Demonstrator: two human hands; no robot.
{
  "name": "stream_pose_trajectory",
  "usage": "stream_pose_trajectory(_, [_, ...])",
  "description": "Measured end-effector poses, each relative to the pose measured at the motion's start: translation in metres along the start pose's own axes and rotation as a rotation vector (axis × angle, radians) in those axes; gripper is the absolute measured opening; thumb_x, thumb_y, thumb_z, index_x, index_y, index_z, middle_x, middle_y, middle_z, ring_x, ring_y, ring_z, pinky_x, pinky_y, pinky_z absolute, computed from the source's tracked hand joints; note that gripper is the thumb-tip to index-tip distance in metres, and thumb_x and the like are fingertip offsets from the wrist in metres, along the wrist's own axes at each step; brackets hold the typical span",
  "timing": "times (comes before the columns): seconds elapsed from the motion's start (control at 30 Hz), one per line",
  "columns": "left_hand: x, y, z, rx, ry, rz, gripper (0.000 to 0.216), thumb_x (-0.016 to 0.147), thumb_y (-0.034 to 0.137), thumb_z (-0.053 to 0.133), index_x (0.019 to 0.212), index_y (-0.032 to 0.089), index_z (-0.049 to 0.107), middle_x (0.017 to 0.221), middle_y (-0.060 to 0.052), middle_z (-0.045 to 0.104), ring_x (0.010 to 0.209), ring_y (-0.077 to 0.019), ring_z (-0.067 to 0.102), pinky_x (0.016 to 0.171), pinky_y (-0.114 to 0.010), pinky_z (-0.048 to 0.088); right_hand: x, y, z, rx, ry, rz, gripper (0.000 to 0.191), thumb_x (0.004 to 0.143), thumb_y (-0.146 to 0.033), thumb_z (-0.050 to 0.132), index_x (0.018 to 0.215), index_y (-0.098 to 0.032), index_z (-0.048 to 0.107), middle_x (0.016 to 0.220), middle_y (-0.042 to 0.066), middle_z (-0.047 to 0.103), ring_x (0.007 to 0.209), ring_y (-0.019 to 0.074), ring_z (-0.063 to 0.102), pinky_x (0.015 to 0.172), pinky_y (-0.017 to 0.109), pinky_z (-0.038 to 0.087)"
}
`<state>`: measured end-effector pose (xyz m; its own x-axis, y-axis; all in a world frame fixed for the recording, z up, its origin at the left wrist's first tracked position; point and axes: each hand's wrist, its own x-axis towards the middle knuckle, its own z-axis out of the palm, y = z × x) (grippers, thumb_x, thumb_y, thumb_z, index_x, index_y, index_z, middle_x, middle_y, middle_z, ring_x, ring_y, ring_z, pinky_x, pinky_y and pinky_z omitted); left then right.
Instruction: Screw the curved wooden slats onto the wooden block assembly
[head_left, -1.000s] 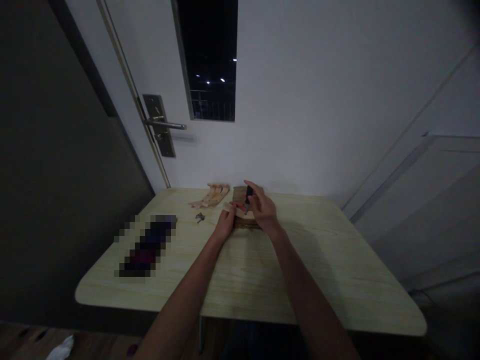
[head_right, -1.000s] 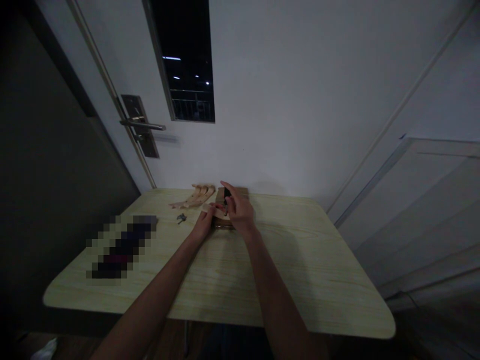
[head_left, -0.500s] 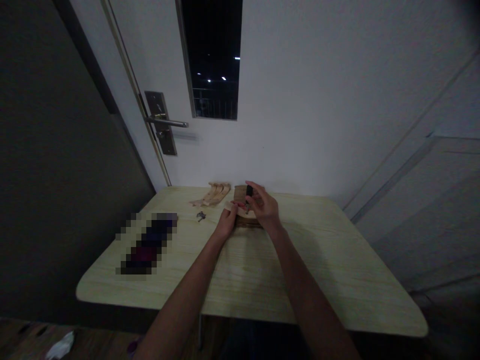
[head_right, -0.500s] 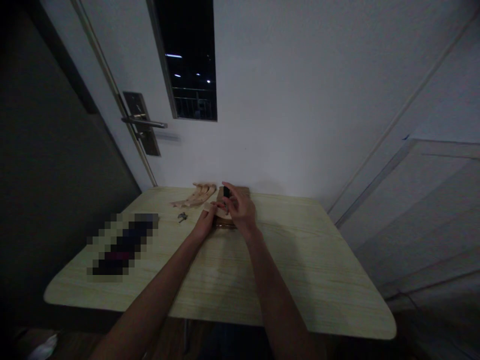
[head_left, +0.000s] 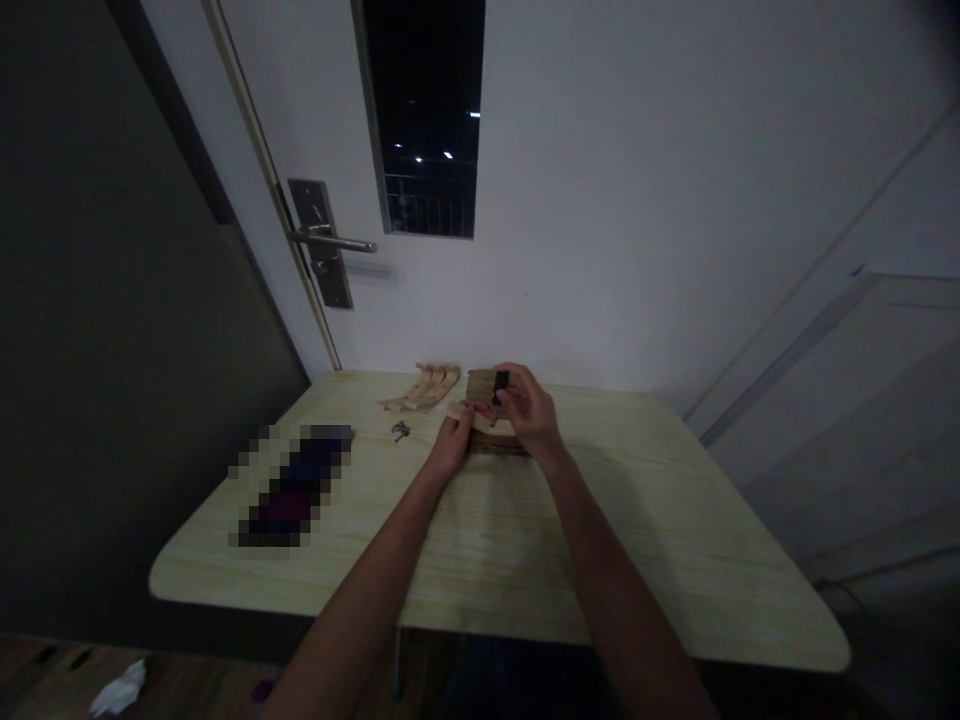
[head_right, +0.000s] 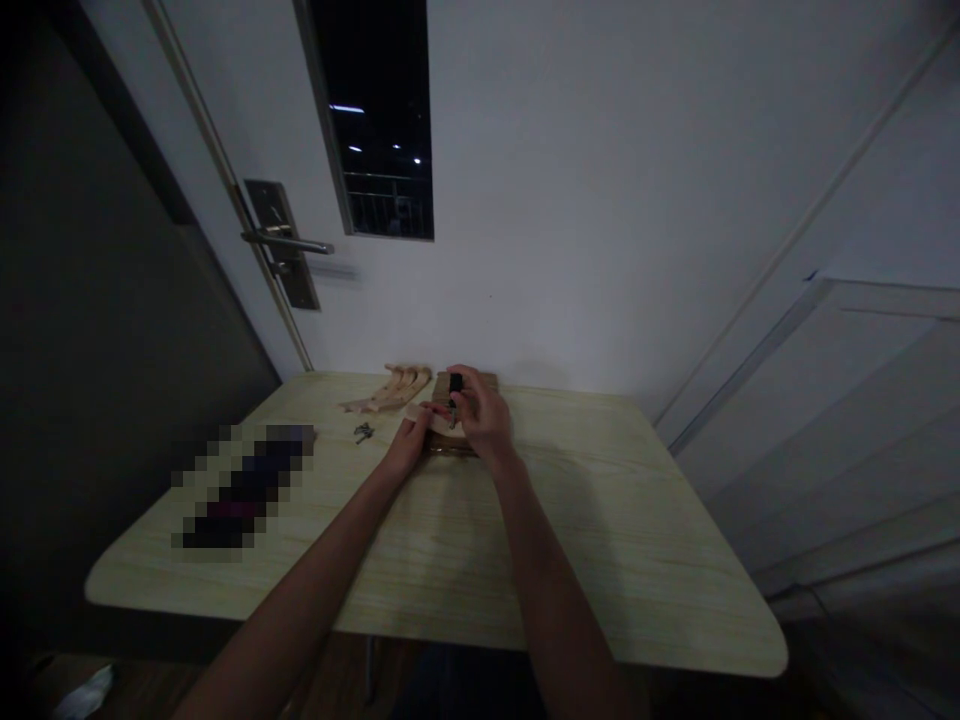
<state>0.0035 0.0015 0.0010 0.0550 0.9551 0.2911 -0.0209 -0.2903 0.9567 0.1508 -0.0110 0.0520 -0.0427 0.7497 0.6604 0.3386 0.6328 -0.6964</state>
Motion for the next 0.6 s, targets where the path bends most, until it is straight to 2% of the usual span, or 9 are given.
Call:
stream_pose_trajectory(0.23, [-0.0013, -0.0006, -0.0016, 0.023, 0.005, 0.024, 0.040, 0.088, 0.054, 0.047, 0.085, 0.017, 0.063, 0.090, -0.006, 0.070, 0.091, -0.0205, 0.061, 0.089, -0.032, 0.046, -0.0001, -0.0058, 0.0041, -0.090, 0.036, 0.023, 0.032, 0.086, -0.038, 0.064, 0.117, -0.029, 0.059, 0.100, 0.002, 0.071, 0.078, 0.0177, 0.069, 0.072, 0.030, 0.057])
stream_pose_trajectory(0.37, [-0.0019, 0.0021, -0.0011, 0.032, 0.018, -0.002, 0.040, 0.086, 0.055, 0.048, 0.088, 0.018, 0.063, 0.092, -0.006, 0.069, 0.094, -0.0211, 0.061, 0.092, -0.031, 0.045, -0.0023, -0.0093, 0.0041, -0.160, 0.044, -0.001, 0.036, 0.089, -0.038, 0.059, 0.124, -0.030, 0.057, 0.107, 0.003, 0.071, 0.086, 0.0191, 0.069, 0.078, 0.033, 0.057])
stream_pose_trajectory(0.47, [-0.0018, 0.0038, 0.0000, 0.018, 0.016, -0.017, 0.042, 0.086, 0.056, 0.048, 0.087, 0.017, 0.063, 0.090, -0.006, 0.069, 0.093, -0.0212, 0.061, 0.091, -0.032, 0.045, -0.0034, -0.0079, 0.0035, -0.101, 0.027, -0.003, 0.036, 0.091, -0.038, 0.054, 0.127, -0.030, 0.055, 0.114, 0.004, 0.070, 0.096, 0.0204, 0.069, 0.084, 0.035, 0.057])
stream_pose_trajectory(0.6, [-0.0016, 0.0041, 0.0003, 0.022, 0.025, -0.023, 0.041, 0.086, 0.055, 0.049, 0.084, 0.018, 0.064, 0.087, -0.006, 0.070, 0.091, -0.0210, 0.062, 0.090, -0.032, 0.046, -0.0028, -0.0051, 0.0038, -0.070, 0.037, 0.013, 0.036, 0.092, -0.040, 0.053, 0.125, -0.028, 0.055, 0.111, 0.006, 0.071, 0.092, 0.0206, 0.070, 0.080, 0.035, 0.058])
